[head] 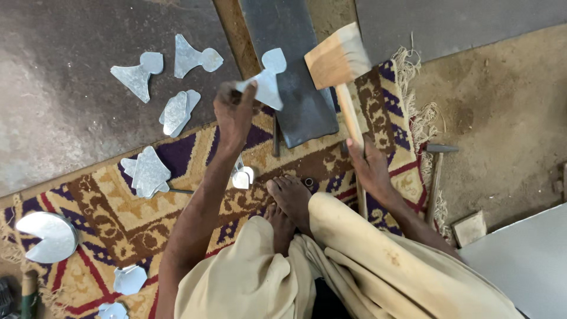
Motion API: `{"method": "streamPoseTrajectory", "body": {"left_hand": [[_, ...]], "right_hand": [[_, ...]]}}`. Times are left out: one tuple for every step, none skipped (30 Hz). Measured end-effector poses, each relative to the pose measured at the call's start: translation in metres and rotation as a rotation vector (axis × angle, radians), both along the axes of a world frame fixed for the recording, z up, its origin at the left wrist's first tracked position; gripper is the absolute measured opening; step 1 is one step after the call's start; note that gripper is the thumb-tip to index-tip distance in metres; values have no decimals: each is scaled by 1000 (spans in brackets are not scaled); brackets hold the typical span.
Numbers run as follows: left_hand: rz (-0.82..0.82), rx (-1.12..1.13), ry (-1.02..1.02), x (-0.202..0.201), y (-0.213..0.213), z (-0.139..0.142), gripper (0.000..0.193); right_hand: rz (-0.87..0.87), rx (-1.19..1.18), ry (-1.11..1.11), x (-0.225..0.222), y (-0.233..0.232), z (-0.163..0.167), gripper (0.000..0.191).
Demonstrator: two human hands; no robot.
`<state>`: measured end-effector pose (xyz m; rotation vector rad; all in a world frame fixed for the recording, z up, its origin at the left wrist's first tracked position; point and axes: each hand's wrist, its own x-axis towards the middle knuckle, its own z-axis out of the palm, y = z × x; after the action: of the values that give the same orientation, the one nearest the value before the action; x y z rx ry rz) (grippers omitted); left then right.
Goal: The person sits on the floor and hammers flat metal cutout pieces one at a time on a steel plate using a wooden mallet, repositioning each piece to flatten it, then sets the flattened piece aside with the finished pile.
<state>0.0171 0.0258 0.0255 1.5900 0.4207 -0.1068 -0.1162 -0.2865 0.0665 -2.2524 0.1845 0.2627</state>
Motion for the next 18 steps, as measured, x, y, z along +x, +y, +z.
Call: {"method": "streamPoseTrajectory", "body": {"left_hand": [[65,-106,-44,3,-1,-4,37],[69,-122,-140,6,-3,-8,37],[73,-137,-234,7,-4,-11,38],[76,-154,-332,9,-5,-14,41],[53,-63,-336,9,-5,-16,39],[33,31,-336,9,-4,-16,37],[12,125,-337,9,-3,-16,35],[-42,158,-371,10,-1,-15,34],[-104,186,-398,12,1,-12,35],[-162,210,-430,15,2,-9,37],[-216,205,-388,18,3,-6,48],[-270,199,-343,23,3,-1,60],[-333,194,-305,28,2,3,72],[-300,258,-401,34,0,4,74],[-272,320,-495,38,-2,6,75],[-242,378,-591,41,-5,7,77],[-255,376,-548,43,-6,9,75],[-262,373,-501,43,-6,10,74]], "right_hand": [[11,25,-21,-1,0,-2,40],[19,51,-45,-1,0,-5,41],[32,33,-39,0,1,-6,39],[46,14,-36,2,2,-7,38],[63,-5,-34,4,4,-6,37],[20,112,3,7,6,-4,33],[-24,230,38,11,9,-1,30],[-69,350,78,16,11,5,26],[-74,383,-85,21,15,12,24],[-73,410,-252,30,18,20,24],[-61,437,-417,40,21,28,25],[-82,411,-431,53,23,37,28],[-109,387,-453,69,22,46,33],[-105,595,-499,87,21,54,27],[-105,802,-542,99,20,62,21],[-57,808,-584,108,20,68,27],[-4,813,-625,115,23,71,33],[54,817,-663,119,27,72,39]]}}
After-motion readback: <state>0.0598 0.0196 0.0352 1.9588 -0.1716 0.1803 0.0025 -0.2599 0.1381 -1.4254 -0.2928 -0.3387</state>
